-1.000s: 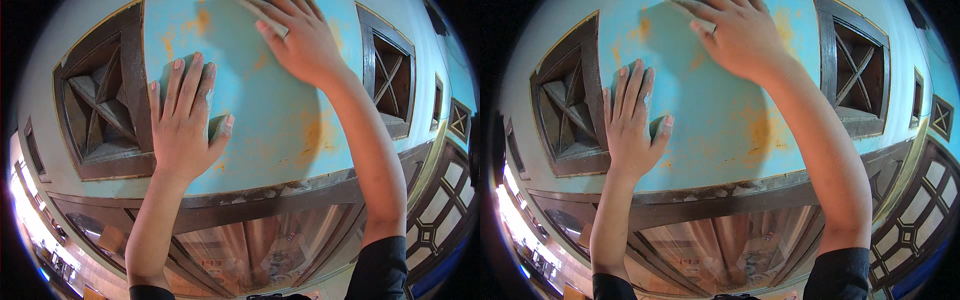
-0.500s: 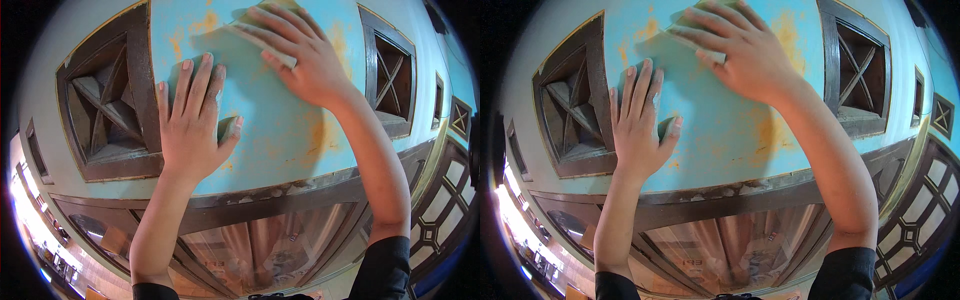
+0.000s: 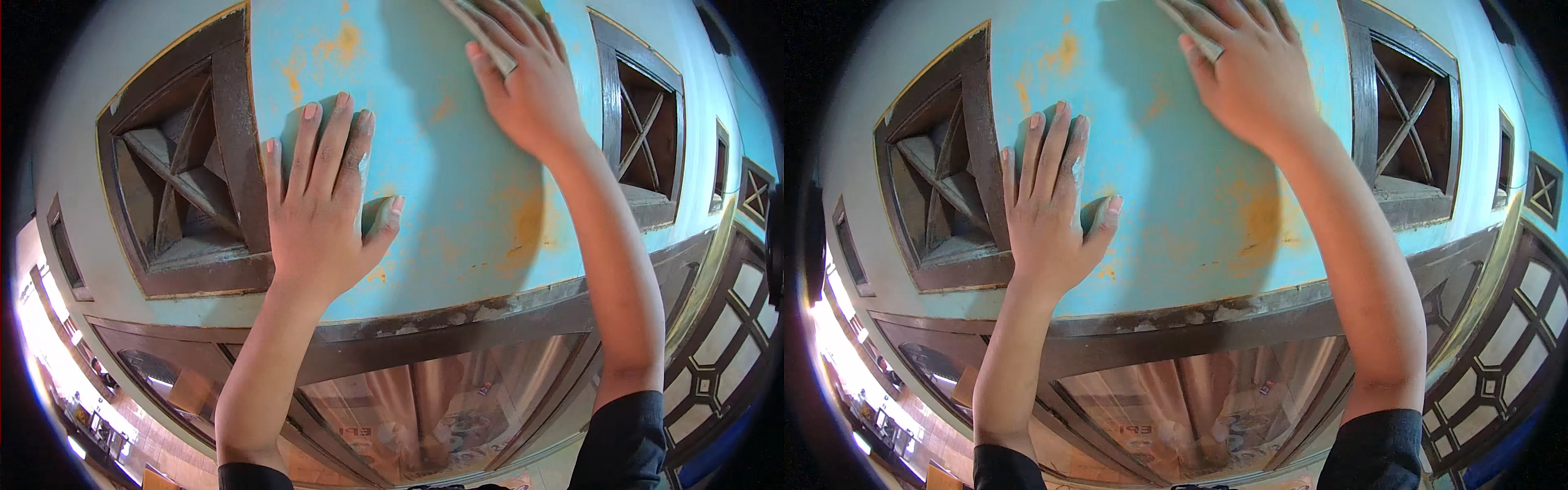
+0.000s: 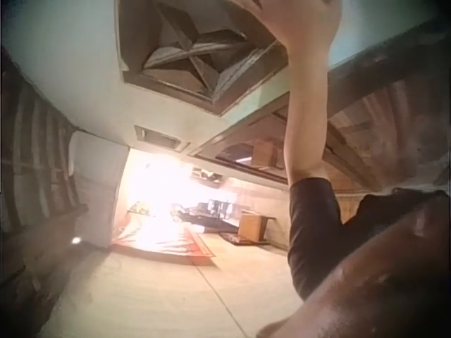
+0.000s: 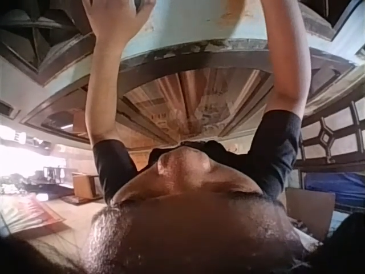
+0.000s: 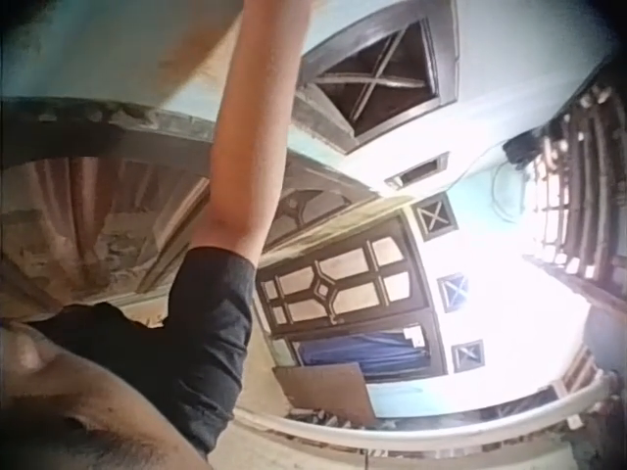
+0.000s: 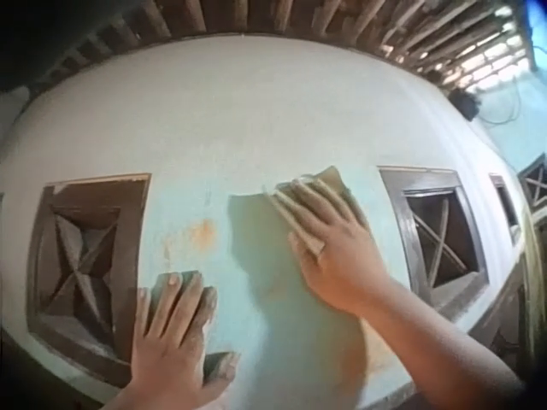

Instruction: Sanding a wall surface with a piece of sandpaper.

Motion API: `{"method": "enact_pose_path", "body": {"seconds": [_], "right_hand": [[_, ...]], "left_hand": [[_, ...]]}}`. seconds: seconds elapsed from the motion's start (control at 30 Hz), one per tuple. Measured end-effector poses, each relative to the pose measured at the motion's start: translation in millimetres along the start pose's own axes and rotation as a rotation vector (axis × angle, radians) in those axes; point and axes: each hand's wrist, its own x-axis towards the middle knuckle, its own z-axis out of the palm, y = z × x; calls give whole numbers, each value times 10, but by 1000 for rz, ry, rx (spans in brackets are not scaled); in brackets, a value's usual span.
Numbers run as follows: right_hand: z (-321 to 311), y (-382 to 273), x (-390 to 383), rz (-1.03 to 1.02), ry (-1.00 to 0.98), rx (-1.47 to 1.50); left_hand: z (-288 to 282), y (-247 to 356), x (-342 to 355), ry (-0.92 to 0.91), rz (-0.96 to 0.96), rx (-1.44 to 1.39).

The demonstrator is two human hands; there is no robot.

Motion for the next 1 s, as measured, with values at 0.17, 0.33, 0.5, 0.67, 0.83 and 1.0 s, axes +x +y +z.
{"method": "enact_pose_path", "body": {"seconds": [0.17, 0.33, 0.5, 0.67, 0.83, 1.0], "right_hand": [[163, -73, -365, -299, -88, -107], [162, 349, -230, -149, 55, -207], [180, -29, -385, -222, 2, -117], [161, 421, -252, -148, 121, -233], [157, 49, -455, -185, -55, -146], [79, 302, -337, -248, -68, -192]], "left_hand": [[-10, -1, 0, -6, -2, -9], [13, 36, 22, 0, -2, -5], [-39, -1, 7, -11, -8, 16], [0, 37, 23, -11, 1, 15], [-31, 22, 8, -33, -25, 15], [-13, 52, 30, -11, -10, 10]]}}
